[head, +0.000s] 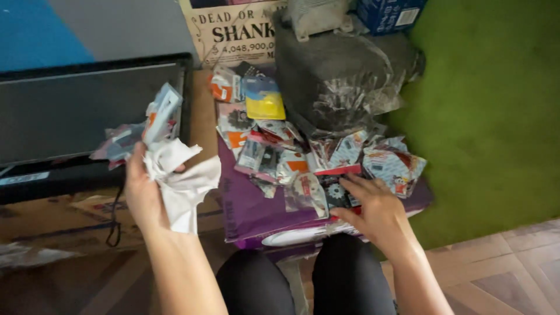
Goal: The person wipes various packaged items on a cluttered table using a white cloth. They handle multiple small packages, including orange blister packs and pink plastic bags, as well as tubes of lubricant, wiping each one before placing it down.
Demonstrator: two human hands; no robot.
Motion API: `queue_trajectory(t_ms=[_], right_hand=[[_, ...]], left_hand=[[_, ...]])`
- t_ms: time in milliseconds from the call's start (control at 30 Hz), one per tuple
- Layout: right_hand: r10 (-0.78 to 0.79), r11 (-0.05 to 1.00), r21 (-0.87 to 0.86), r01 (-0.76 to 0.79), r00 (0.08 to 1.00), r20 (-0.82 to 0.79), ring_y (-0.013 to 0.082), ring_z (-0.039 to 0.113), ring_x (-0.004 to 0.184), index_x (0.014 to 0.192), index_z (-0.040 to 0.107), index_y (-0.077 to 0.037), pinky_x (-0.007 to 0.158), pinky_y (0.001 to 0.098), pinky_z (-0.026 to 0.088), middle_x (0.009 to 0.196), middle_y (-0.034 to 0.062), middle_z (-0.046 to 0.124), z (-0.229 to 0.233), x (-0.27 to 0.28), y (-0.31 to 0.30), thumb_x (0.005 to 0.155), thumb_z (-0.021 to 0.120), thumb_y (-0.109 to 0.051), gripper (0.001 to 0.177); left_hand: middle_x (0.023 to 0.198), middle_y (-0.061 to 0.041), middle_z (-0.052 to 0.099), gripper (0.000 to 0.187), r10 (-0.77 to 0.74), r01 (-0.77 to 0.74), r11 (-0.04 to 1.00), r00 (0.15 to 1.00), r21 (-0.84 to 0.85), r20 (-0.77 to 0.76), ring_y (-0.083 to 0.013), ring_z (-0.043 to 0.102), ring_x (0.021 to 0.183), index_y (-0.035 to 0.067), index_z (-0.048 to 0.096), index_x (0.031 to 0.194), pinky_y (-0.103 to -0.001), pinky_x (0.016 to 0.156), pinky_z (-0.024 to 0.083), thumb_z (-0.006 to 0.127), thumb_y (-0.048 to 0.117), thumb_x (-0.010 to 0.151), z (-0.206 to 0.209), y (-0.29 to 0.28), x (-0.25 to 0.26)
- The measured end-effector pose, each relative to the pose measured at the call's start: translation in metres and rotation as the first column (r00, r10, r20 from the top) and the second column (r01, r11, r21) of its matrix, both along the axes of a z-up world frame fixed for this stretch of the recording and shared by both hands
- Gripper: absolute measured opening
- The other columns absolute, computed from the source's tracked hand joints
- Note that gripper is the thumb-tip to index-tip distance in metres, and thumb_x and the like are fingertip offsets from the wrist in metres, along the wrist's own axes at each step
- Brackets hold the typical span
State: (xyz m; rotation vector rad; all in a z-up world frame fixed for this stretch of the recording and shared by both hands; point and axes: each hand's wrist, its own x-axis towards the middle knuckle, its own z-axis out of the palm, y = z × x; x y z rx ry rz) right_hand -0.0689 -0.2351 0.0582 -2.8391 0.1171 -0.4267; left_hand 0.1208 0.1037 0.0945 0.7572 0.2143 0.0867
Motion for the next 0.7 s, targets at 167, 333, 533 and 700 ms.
queue_trajectory(t_ms=[167,333,533,700], right_hand=[[-0.075,0.994,-0.088,0.069,0.995,-0.073,0.0339,0.067,0.116,0.133,0.069,-0.022,0.094,0.0490,0.054,0.132,0.0053,0.072,-0.005,0.008,0.013,0.070,0.074,-0.076,0.083],[-0.166,0.975,-0.172,0.143,0.979,-0.123,0.0336,0.066,0.120,0.143,0.061,-0.021,0.100,0.0470,0.052,0.133,0.0095,0.070,-0.020,0.013,0.030,0.070,0.078,-0.072,0.091],[-0.146,0.975,-0.188,0.122,0.982,-0.122,0.0244,0.074,0.106,0.126,0.072,-0.031,0.088,0.0417,0.058,0.119,-0.0027,0.077,-0.023,0.012,0.021,0.074,0.067,-0.048,0.054],[-0.116,0.984,-0.112,0.142,0.970,0.213,0.0254,0.072,0.073,0.119,0.073,-0.018,0.068,0.0387,0.057,0.093,0.0055,0.078,-0.011,0.014,0.031,0.075,0.068,-0.025,0.044]], left_hand=[[0.090,-0.007,0.079,0.032,0.217,-0.175,0.920,0.972,0.351,-0.085,-0.0246,0.081,0.073,0.012,0.079,0.097,-0.037,0.061,0.074,0.078,0.040,0.084,-0.001,0.033,0.038],[0.089,-0.003,0.066,0.039,-0.314,0.514,0.767,0.823,-0.384,0.474,-0.0142,0.059,0.070,0.006,0.061,0.118,-0.028,0.061,0.041,0.054,0.042,0.106,0.018,0.011,-0.023],[0.096,-0.005,0.072,0.014,0.074,-0.067,0.996,0.985,0.051,-0.158,-0.0164,0.069,0.087,0.013,0.068,0.093,-0.033,0.081,0.062,0.071,0.015,0.079,0.028,-0.084,-0.058],[0.108,-0.010,0.069,0.024,-0.133,0.112,0.977,0.985,-0.182,-0.108,-0.0212,0.066,0.095,0.005,0.067,0.111,-0.034,0.084,0.055,0.058,0.012,0.089,-0.016,-0.114,-0.050]])
